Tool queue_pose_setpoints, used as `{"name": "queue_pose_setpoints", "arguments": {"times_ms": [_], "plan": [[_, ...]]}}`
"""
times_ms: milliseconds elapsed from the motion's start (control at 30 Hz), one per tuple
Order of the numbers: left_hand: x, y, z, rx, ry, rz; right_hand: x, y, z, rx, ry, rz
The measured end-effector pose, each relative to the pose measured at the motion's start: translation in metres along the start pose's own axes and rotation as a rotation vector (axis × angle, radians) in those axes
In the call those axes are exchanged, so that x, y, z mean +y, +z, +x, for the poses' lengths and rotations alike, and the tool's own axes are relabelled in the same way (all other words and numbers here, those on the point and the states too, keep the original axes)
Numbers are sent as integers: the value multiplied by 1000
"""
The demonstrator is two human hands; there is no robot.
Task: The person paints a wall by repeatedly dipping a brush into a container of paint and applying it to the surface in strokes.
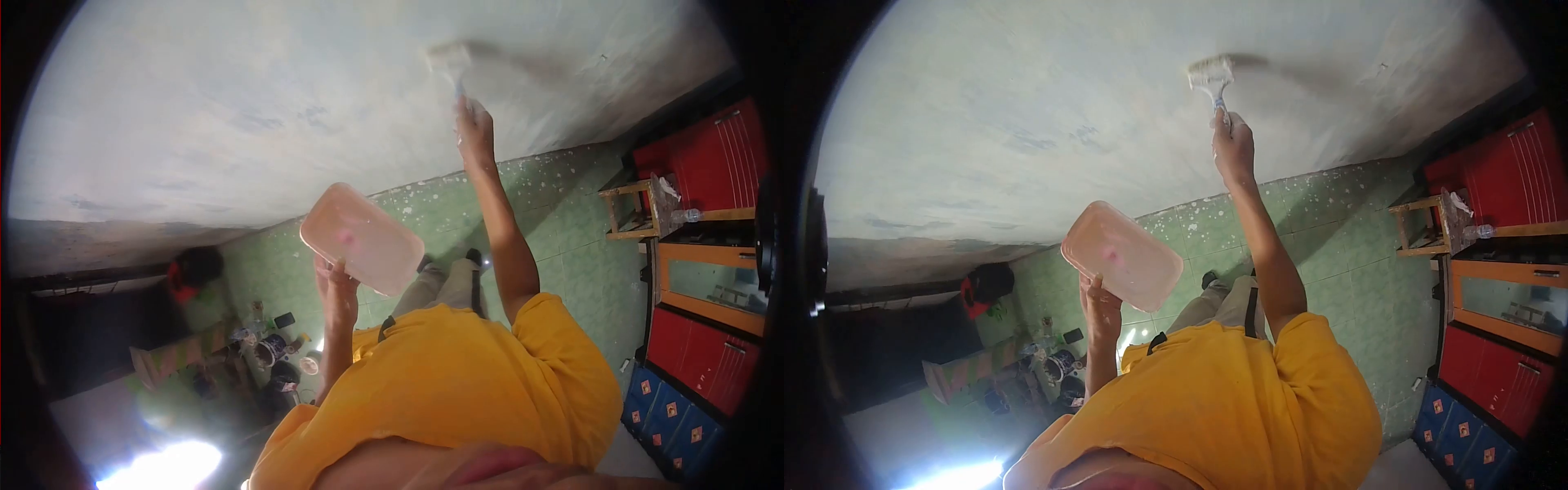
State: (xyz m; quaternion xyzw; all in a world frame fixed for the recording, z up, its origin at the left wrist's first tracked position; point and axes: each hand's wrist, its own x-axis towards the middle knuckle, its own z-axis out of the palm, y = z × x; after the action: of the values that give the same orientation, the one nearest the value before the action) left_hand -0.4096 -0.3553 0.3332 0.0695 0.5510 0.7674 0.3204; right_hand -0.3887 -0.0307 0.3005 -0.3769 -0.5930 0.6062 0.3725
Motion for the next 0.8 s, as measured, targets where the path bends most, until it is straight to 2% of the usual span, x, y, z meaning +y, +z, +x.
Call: {"name": "queue_pose_setpoints", "arguments": {"times_ms": [67,133,233,333,433,500,533,567,600,700,767,800], "plan": [[2,3,-3,13,4,5,0,2,-4,38,-104,-47],[4,0,-1,18,17,8,30,13,2,113,-223,-78],[2,-4,-2,27,29,4,113,24,13,128,-225,-196],[4,-5,-2,20,32,13,213,34,18,157,-73,-351],[6,-8,-5,20,18,35,259,28,3,44,306,-390],[7,-9,-7,21,10,49,272,20,5,-27,404,-307],[8,-10,-8,26,23,28,273,19,10,-62,450,-266],[8,-11,-8,31,36,7,273,22,19,-74,232,-319],[8,-10,-8,36,51,-17,243,24,20,-88,214,-264],[10,-11,-7,34,58,-33,84,30,6,-96,224,-56],[8,-13,-7,37,60,-44,11,28,-10,-76,121,-38],[8,-13,-5,38,63,-49,-6,28,-13,-68,67,-27]]}}
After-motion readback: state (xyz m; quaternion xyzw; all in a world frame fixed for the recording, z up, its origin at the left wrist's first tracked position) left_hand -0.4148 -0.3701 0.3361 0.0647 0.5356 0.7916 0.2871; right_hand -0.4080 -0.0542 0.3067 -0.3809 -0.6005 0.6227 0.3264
